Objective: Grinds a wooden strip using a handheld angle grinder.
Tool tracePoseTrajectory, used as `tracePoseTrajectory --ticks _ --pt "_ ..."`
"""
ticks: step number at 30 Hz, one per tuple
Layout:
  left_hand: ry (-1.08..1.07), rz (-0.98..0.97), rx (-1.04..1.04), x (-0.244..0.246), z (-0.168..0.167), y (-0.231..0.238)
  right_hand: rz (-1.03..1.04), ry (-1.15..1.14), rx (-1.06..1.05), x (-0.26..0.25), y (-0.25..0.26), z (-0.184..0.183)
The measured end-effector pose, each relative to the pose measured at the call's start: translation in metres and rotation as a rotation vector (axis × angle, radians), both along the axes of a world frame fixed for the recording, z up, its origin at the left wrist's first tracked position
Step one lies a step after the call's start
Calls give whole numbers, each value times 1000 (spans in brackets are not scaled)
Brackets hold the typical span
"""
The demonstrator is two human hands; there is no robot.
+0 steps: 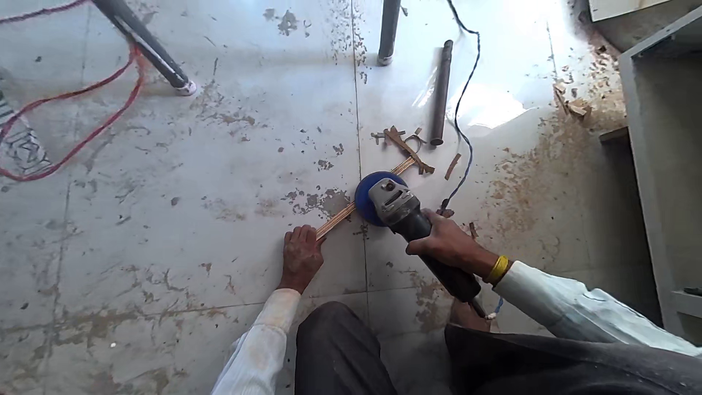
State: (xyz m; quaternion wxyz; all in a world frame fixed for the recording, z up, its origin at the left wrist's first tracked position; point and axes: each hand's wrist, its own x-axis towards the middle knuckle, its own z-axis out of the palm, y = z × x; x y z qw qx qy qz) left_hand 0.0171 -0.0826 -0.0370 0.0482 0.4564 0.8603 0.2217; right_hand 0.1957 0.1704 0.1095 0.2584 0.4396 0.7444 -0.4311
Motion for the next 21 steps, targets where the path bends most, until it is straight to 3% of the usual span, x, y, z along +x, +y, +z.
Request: tracePoseTrajectory --ticks 12,21 --pt "83 -15 44 1 -5 -2 -417 161 -48 29 53 0" --pt "70 -15 15 1 -4 -2 -250 121 16 17 45 3"
